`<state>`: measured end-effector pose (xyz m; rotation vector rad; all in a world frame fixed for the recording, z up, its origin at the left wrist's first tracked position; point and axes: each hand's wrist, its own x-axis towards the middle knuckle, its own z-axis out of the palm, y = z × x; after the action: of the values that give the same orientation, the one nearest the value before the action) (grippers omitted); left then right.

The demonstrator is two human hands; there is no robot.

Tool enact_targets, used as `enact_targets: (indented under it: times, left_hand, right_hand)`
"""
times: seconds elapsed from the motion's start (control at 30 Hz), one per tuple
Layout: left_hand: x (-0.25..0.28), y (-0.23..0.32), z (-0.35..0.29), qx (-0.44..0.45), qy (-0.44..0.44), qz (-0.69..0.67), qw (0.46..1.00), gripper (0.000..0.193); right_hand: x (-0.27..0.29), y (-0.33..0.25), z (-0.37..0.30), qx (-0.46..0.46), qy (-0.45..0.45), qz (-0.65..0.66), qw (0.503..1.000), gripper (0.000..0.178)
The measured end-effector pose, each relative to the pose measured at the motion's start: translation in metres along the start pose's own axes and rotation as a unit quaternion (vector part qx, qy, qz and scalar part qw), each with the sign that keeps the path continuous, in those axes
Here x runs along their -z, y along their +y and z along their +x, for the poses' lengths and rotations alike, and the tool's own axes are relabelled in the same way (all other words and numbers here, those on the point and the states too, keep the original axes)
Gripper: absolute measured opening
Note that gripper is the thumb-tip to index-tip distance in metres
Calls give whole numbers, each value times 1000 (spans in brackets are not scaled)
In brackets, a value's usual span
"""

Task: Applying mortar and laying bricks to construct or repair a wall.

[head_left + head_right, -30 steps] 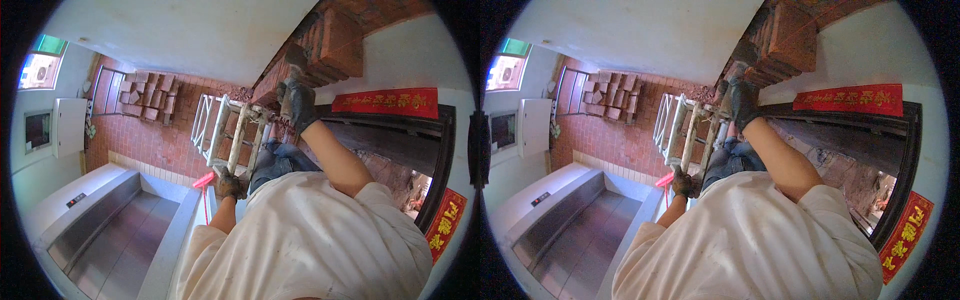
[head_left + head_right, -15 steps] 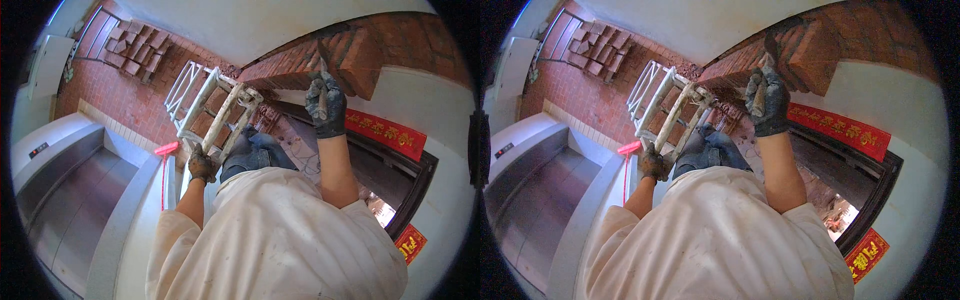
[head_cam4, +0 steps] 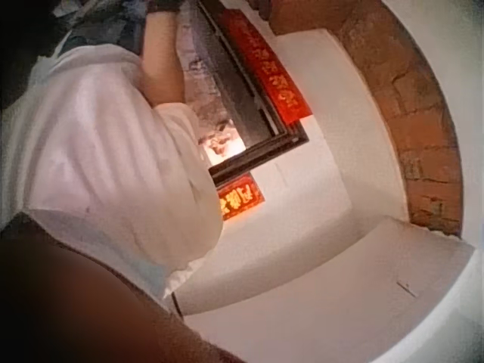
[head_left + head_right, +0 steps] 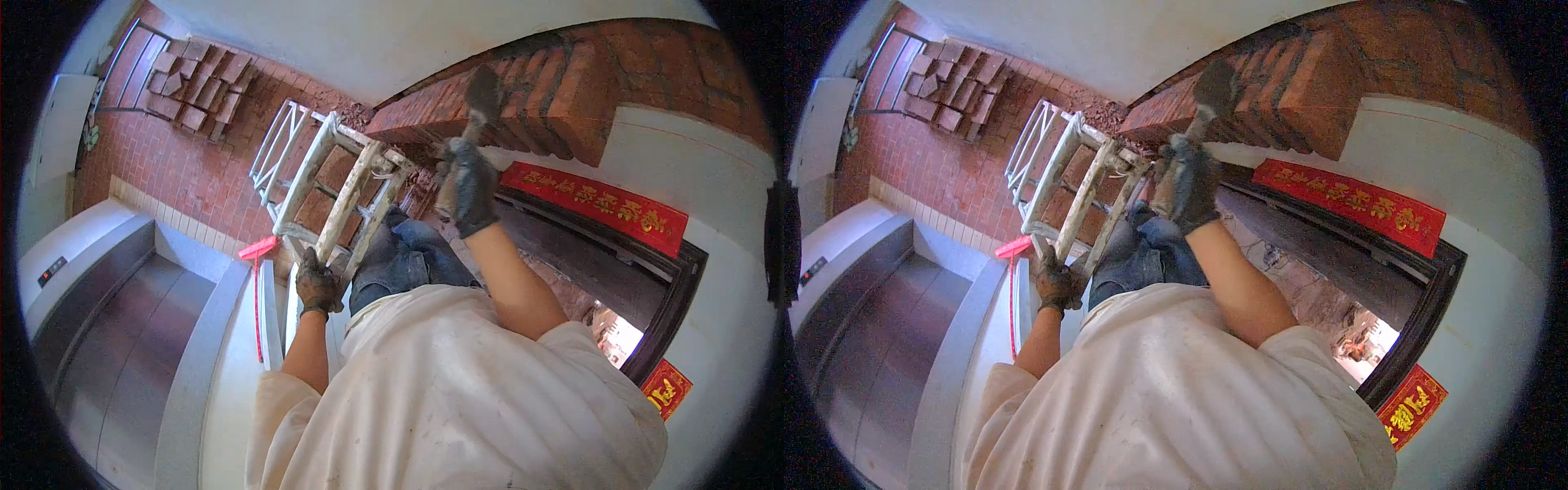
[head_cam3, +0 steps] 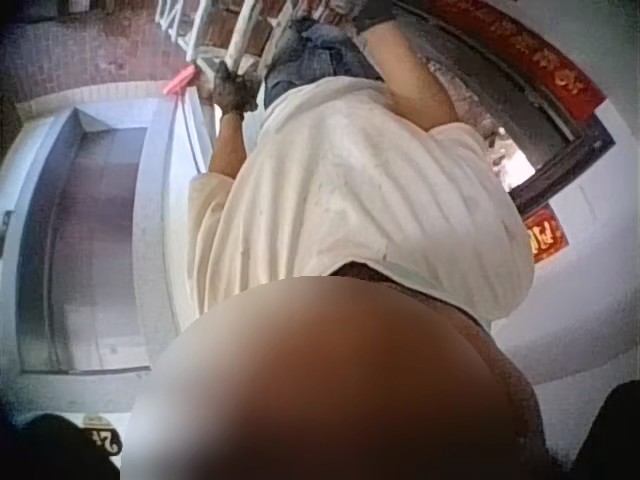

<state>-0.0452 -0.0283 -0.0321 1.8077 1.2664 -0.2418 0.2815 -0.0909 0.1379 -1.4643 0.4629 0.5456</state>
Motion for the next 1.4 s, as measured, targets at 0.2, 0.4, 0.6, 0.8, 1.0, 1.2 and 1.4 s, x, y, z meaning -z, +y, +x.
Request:
enact_targets:
  times: [0.2, 0.4, 0.6, 0.8, 1.0, 1.2, 1.4]
  left_hand:
    - [5, 7, 0, 10, 1, -33, 999, 54]
    - [8, 15, -3, 9, 3, 1, 1000, 56]
    - [-1, -2, -1, -56, 54, 22, 997, 53]
    - [-12, -21, 2, -37, 25, 43, 998, 52]
    - [-13, -29, 9, -43, -26, 113, 992, 45]
    - [-2, -4, 32, -124, -13, 108, 986, 45]
    - [5, 165, 133, -320, -66, 78, 942, 39]
  right_hand:
    - [1, 11, 14, 12, 25, -31, 999, 18]
    - [9, -11, 12, 55, -25, -39, 997, 14]
    - [10, -33, 14, 54, -29, -12, 998, 12]
    - [16, -55, -4, 126, -6, -33, 991, 10]
    - [104, -59, -65, 297, -56, -487, 819, 17]
    - [212, -114, -130, 384, -157, -547, 727, 22]
    - [312, -159, -140, 365, -204, -803, 426, 29]
